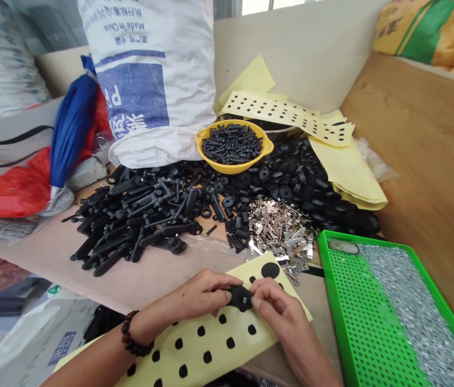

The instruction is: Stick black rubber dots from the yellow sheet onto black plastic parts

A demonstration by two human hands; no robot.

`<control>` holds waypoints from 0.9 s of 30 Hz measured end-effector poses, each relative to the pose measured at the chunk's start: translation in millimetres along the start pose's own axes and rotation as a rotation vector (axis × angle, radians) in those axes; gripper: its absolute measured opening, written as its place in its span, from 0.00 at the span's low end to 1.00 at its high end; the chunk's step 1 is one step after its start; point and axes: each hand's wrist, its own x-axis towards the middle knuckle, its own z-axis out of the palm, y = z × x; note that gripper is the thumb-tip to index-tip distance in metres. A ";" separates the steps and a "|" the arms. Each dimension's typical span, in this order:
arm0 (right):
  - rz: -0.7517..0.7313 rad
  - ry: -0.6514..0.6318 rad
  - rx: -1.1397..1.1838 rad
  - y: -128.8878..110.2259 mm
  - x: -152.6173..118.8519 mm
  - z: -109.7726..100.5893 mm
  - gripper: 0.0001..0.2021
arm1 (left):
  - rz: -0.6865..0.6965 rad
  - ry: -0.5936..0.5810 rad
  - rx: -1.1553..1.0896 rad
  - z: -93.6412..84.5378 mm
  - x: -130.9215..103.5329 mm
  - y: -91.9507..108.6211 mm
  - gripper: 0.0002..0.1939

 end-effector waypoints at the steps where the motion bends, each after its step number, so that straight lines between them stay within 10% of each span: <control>1: -0.002 -0.003 -0.003 -0.1 -0.2 0.2 0.14 | 0.001 0.000 -0.002 0.1 0.0 0.0 0.17; 27: -0.031 0.056 -0.054 -6.9 0.6 4.8 0.12 | 0.029 0.158 0.066 9.4 7.8 -10.9 0.14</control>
